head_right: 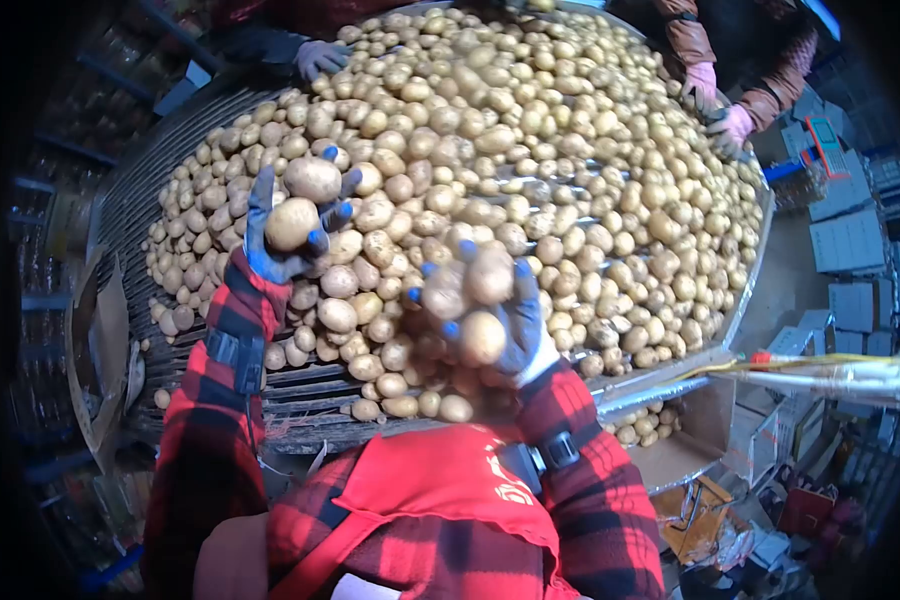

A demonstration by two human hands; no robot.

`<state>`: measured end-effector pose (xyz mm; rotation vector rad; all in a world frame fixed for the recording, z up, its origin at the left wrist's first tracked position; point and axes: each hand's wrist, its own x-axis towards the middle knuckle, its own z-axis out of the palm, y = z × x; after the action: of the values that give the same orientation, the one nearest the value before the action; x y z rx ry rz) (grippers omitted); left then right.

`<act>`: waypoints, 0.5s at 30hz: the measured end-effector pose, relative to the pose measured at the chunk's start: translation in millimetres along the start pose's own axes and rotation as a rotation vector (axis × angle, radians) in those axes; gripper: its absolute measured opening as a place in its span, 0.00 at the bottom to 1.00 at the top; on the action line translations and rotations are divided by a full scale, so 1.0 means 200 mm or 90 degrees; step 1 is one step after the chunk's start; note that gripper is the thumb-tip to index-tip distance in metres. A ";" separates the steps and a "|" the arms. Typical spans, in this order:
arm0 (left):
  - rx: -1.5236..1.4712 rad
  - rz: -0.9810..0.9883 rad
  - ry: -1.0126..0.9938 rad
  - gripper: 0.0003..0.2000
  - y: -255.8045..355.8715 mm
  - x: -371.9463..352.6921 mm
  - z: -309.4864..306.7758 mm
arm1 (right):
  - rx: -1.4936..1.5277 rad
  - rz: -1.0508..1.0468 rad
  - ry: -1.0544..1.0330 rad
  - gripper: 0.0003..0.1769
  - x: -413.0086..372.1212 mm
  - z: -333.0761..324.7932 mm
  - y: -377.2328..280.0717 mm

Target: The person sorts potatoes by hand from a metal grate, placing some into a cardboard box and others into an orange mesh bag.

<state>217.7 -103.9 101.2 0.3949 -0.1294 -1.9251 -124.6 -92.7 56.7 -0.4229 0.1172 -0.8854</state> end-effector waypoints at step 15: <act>0.399 -0.489 -0.271 0.36 -1.43 0.25 0.42 | 0.081 -0.202 0.092 0.21 -1.26 -0.25 -0.42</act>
<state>-78.1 -48.7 90.6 0.4775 -0.9992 -2.6899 -358.9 39.3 27.8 -0.2619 0.1274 -1.2297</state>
